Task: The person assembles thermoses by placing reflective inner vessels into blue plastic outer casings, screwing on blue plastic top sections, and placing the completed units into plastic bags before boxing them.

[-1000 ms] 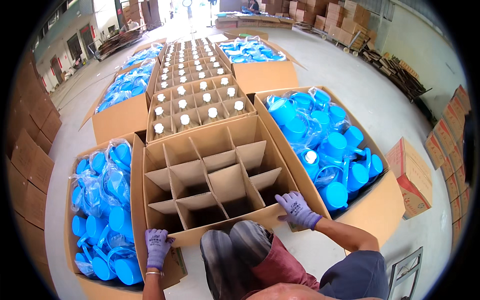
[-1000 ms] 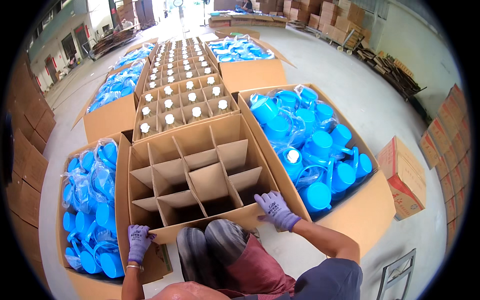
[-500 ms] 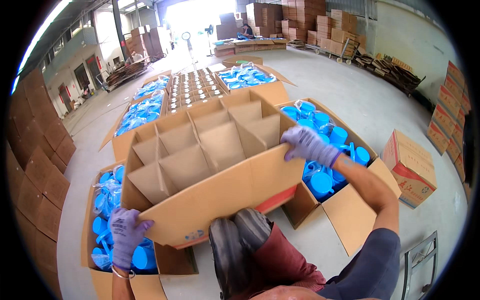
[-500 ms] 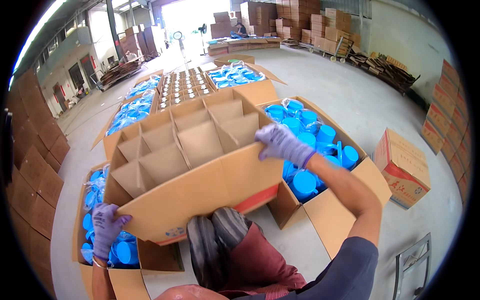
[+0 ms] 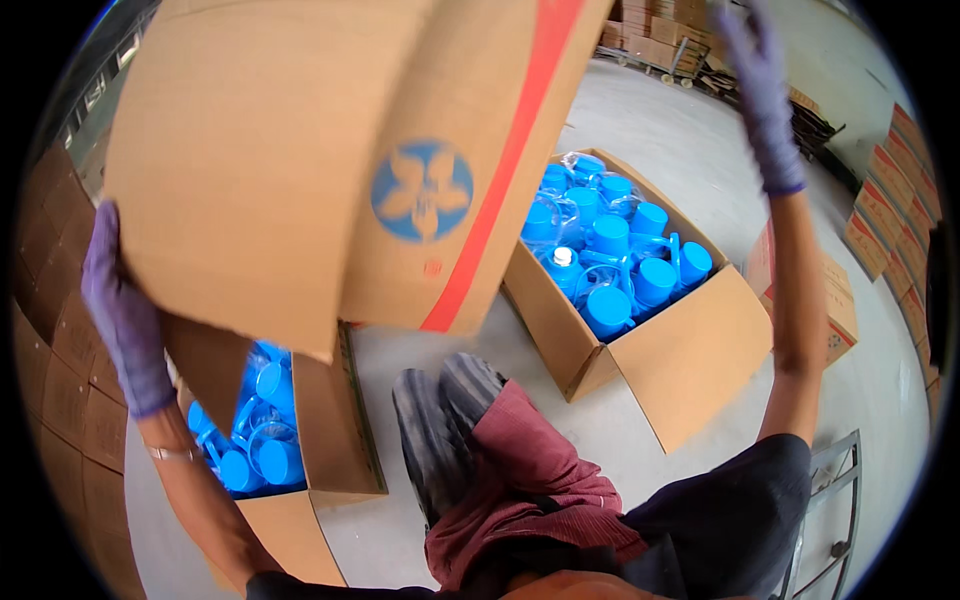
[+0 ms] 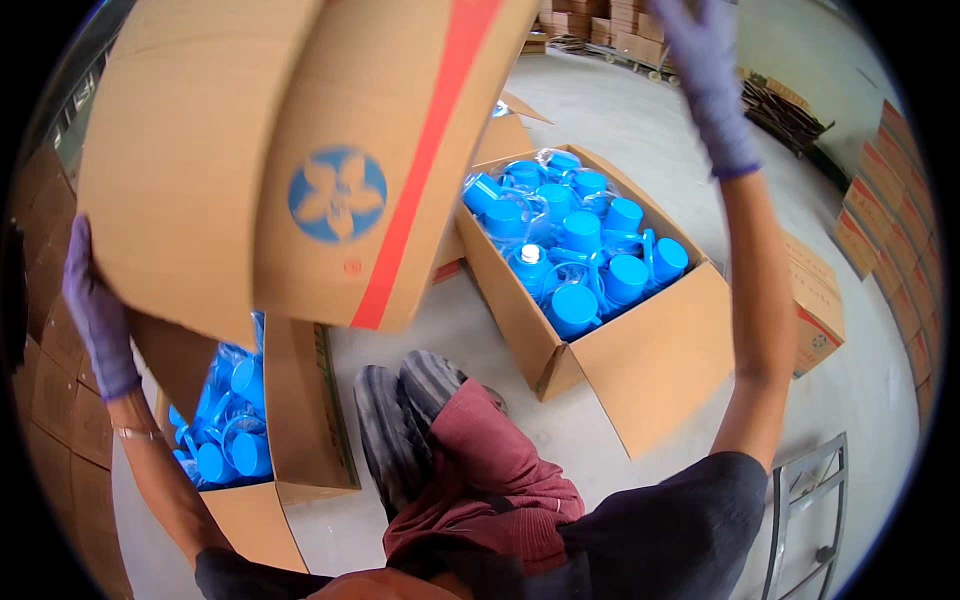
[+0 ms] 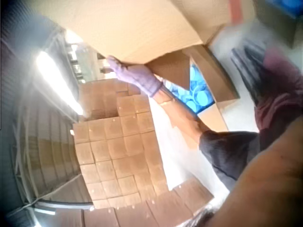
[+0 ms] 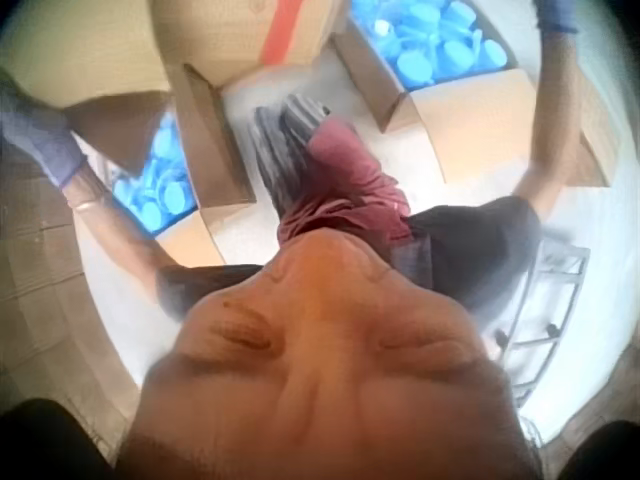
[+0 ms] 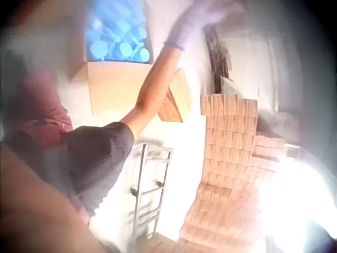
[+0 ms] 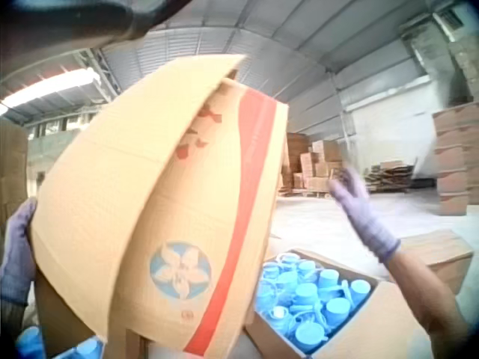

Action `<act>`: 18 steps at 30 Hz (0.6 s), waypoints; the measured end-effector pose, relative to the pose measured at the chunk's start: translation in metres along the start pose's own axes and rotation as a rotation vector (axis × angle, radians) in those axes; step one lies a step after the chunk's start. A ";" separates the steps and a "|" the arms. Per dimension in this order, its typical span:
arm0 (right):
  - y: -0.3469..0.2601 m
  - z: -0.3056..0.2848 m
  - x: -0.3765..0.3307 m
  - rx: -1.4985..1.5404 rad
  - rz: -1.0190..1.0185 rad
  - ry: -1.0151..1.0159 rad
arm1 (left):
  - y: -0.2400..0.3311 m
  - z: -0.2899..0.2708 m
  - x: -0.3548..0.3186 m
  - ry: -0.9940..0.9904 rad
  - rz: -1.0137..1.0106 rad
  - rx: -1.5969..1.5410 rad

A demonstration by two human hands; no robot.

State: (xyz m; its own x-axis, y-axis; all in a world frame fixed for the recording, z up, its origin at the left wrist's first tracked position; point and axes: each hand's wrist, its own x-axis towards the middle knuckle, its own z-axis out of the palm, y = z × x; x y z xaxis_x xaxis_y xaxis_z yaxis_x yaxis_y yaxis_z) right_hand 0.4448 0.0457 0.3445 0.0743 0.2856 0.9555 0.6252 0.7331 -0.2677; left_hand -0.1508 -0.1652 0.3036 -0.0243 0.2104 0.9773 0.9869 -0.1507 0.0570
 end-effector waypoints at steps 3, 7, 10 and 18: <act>0.024 -0.001 -0.091 0.273 0.547 -0.355 | -0.037 0.072 0.043 -0.198 -0.499 -0.923; -0.001 0.010 -0.151 1.302 1.124 -0.399 | -0.071 0.146 0.071 -0.166 0.330 -0.042; 0.002 -0.028 -0.148 1.014 0.923 -0.178 | 0.063 0.192 0.073 -0.081 -0.395 -0.797; -0.029 -0.077 -0.091 1.083 0.431 -0.438 | 0.279 0.167 0.053 -0.458 0.477 -0.788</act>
State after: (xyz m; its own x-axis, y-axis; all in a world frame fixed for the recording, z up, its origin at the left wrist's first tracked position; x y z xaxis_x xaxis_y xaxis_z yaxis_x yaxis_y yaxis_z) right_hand 0.4792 -0.0491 0.2752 -0.2810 0.6582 0.6984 -0.3629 0.6008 -0.7122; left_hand 0.1501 -0.0344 0.3370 0.5688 0.2859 0.7712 0.4894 -0.8712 -0.0380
